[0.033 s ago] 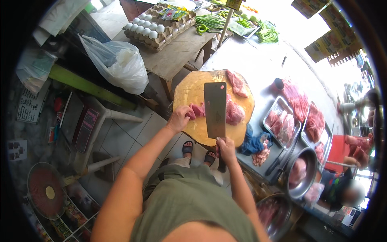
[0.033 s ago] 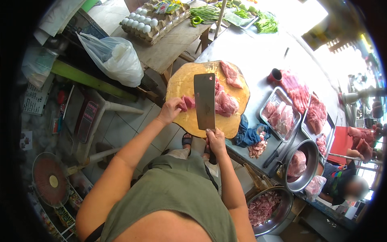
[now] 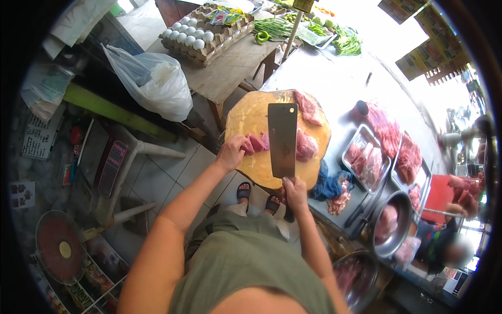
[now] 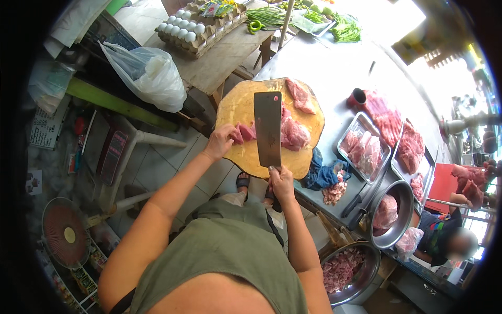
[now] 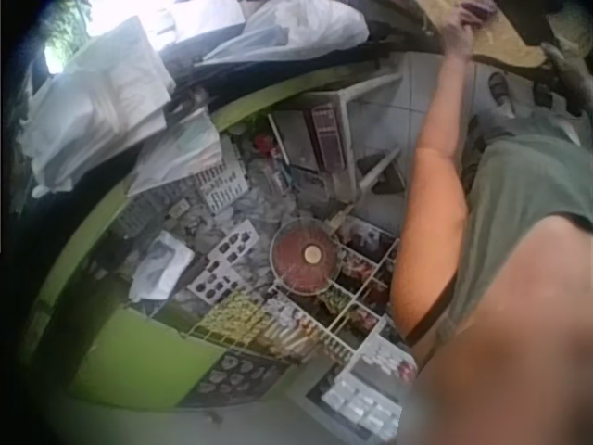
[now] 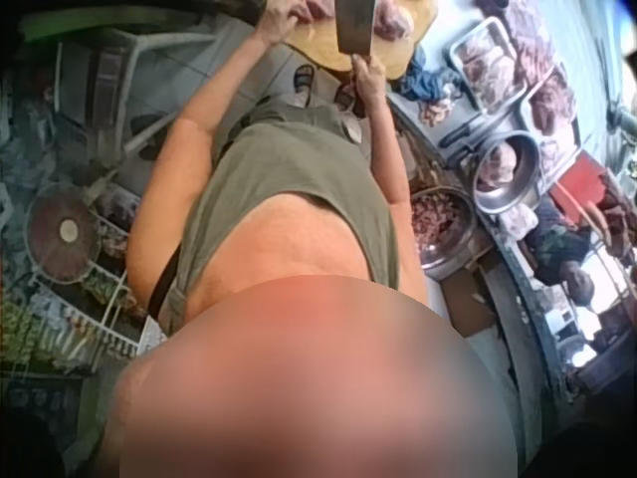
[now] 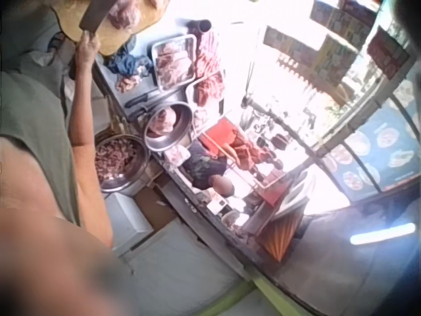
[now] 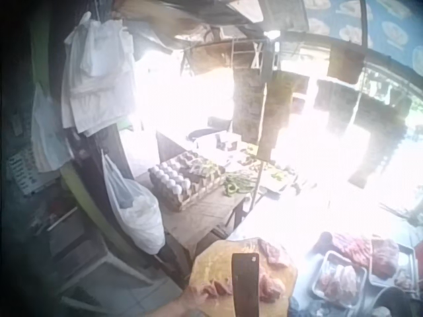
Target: The person uses a cleaver to cut raw meat into smaller pieces on a wooden cutting board. They repeatedly slice the meat, gather the pieces, and place them into a plastic bag.
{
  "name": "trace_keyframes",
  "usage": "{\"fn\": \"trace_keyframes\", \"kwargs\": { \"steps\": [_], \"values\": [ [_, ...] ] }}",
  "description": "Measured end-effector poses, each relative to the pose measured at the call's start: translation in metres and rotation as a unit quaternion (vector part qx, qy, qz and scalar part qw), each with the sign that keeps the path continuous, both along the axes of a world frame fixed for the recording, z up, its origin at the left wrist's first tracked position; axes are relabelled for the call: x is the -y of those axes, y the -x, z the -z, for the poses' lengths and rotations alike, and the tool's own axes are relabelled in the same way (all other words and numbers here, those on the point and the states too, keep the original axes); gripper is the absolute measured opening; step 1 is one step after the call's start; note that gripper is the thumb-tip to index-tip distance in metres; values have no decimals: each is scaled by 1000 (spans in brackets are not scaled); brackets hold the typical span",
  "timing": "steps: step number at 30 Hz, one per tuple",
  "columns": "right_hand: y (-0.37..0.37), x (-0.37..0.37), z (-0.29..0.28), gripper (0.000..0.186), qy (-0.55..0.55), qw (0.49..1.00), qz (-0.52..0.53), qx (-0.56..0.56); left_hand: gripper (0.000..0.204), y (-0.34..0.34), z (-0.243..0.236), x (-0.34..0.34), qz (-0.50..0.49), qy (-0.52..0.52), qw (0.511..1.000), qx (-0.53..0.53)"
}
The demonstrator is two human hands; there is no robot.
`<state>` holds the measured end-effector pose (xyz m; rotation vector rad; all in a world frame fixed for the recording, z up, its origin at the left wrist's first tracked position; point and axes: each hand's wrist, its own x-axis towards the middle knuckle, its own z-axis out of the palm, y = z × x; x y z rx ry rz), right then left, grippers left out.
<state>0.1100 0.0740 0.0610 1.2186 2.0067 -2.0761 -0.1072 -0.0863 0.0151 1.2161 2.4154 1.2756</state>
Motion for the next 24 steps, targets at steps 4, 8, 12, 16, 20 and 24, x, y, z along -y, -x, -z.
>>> {"fn": "trace_keyframes", "kwargs": {
  "steps": [4, 8, 12, 16, 20, 24],
  "values": [
    [2, 11, -33, 15, -209, 977, 14, -38, 21, 6, -4, 7, -25, 21, 999, -21],
    [12, 26, -44, 12, -286, 942, 37, -174, 20, -5, -2, 11, -40, 21, 999, -2],
    [29, 36, -17, 18, -350, 932, -64, -69, 19, -19, 3, 6, -30, -12, 999, -20],
    [34, 36, 15, 28, -380, 896, -195, 123, 20, -21, 10, -2, -31, 12, 997, -63],
    [27, 33, 4, 27, -388, 908, -140, 77, 17, -17, 12, -2, -18, -23, 999, -25],
    [27, 31, -35, 16, -326, 941, -37, -76, 16, -17, 5, 10, -77, -43, 995, 37]
  ]
}}
